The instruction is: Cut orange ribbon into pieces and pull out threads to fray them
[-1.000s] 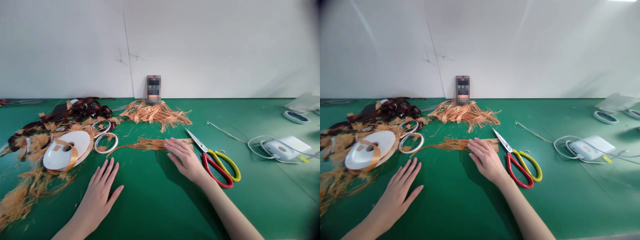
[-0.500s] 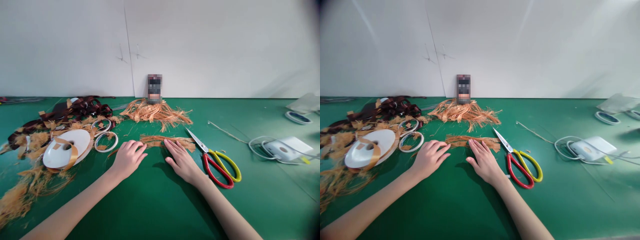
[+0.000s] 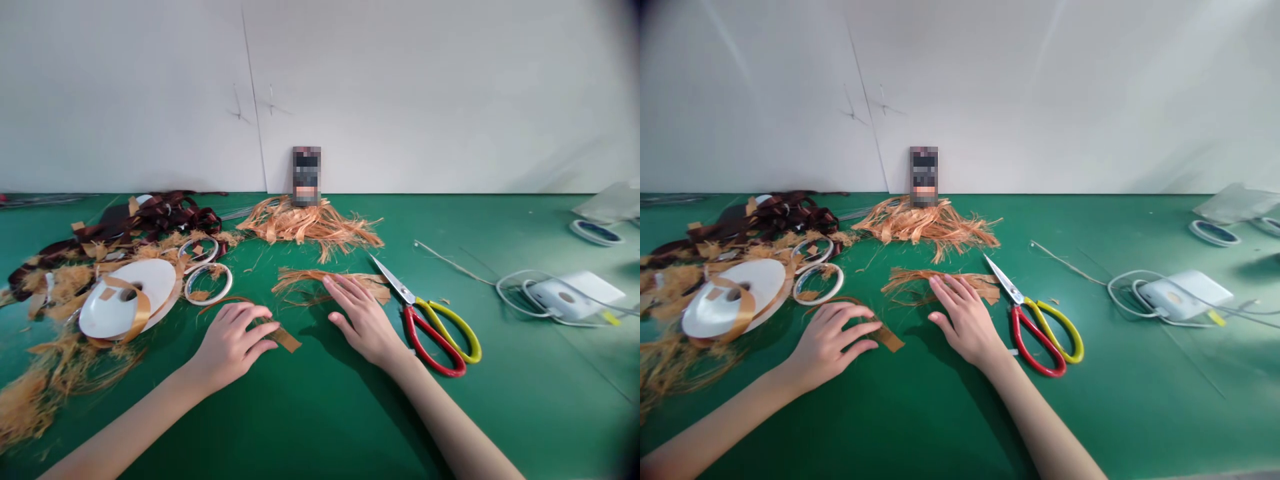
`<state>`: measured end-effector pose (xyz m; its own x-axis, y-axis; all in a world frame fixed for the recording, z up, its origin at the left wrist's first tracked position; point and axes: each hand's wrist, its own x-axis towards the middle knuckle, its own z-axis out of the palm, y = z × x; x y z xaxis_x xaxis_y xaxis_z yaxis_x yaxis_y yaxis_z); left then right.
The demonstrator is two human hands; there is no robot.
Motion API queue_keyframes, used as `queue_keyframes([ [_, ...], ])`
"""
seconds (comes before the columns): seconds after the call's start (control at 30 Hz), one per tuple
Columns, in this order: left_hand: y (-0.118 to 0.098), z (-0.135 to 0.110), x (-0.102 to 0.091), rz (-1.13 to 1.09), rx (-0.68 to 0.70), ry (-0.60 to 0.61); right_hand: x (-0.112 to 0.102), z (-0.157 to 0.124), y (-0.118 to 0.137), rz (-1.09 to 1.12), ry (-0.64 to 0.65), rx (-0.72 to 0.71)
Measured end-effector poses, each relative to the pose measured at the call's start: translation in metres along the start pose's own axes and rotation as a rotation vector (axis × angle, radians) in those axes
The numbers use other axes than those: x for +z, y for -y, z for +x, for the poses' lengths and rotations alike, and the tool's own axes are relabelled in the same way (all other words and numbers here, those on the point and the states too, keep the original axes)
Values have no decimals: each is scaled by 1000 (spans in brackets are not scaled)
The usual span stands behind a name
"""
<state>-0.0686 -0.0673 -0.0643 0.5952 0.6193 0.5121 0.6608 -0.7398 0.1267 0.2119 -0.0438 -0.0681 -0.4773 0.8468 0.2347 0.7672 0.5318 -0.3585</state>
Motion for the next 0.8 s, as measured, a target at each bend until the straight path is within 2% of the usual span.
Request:
queue_keyframes([
  [0.1, -7, 11, 11, -53, -15, 71, -5, -1, 3, 49, -82, 23],
  [0.27, -14, 23, 27, -93, -147, 202, -2, -2, 14, 259, 68, 2],
  [0.37, -21, 29, 31, -85, -148, 167, 2, 0, 23, 494, 8, 38],
  [0.5, -32, 42, 37, -112, -76, 74, 7, 2, 28, 1014, -13, 220],
  [0.57, -36, 49, 42, -114, -25, 65, 8, 3, 25, 1164, -39, 294],
  [0.7, -32, 62, 51, -237, -14, 61, 7, 6, 12, 1142, -163, 379],
  [0.8, -15, 74, 50, -223, 3, 38, 2, 6, -4, 997, -347, 451],
])
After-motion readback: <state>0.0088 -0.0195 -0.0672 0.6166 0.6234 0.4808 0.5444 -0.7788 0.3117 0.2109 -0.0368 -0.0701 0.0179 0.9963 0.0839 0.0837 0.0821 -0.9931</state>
